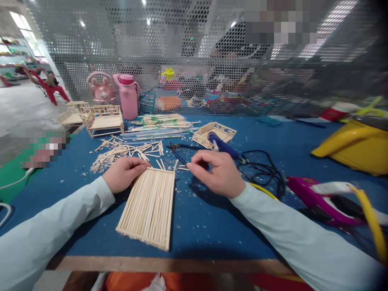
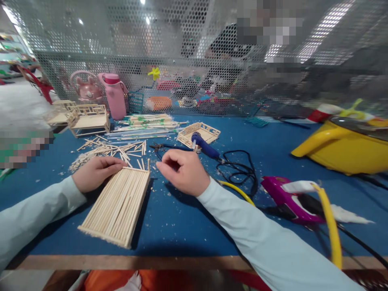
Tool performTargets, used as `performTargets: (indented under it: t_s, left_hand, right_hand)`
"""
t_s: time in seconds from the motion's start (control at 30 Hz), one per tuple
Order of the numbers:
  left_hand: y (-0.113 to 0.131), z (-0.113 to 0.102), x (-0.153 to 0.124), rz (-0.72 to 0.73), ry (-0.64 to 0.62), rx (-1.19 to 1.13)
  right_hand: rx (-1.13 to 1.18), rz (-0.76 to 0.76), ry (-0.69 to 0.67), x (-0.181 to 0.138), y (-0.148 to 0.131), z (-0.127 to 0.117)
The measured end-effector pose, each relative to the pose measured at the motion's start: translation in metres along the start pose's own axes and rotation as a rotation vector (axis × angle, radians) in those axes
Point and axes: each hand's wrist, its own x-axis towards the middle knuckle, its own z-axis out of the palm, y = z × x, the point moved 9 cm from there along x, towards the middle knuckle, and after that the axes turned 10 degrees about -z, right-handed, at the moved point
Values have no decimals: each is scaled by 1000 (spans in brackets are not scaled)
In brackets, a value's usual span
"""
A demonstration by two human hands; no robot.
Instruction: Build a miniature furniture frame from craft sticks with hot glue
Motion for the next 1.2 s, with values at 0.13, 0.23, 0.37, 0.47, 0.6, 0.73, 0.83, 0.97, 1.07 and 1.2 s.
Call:
performTargets:
  t_s: [0.13, 0.23, 0.37, 0.47, 0.6, 0.73, 0.83, 0.97, 1.07, 1.2]
  left_hand:
    - [3, 2, 1, 15, -9, 5]
    - [4, 2, 1, 25, -7, 15]
    - [8, 0, 0, 86, 10, 45]
    - [7, 1, 1, 101, 13, 50]
    - [5, -4, 0, 64, 46, -3]
    - [2, -26, -15, -8, 189, 0]
    - [0, -23, -36, -30, 134, 83]
    - [-9, -6, -56, -102, 16, 133]
    - [-12, -1, -55, -112, -21, 78]
    - [-12, -2, -38, -118, -100, -46]
  right_hand:
    - [79, -299, -202, -2, -61, 24]
    - [83, -350, -429, -5, -87, 50]
    - [97, -313, -602, -4, -90, 69]
    - [54, -339, -633, -5, -91, 74]
    - [-3, -422, -515, -6, -99, 63]
    - [91, -227, -71, 10, -75, 1]
    - [181, 64, 280, 11, -22, -46]
    - [345, 189, 349, 7, 33, -47]
    - [329, 218, 277, 1, 54, -30]
    - [305, 252, 190, -7, 62, -14]
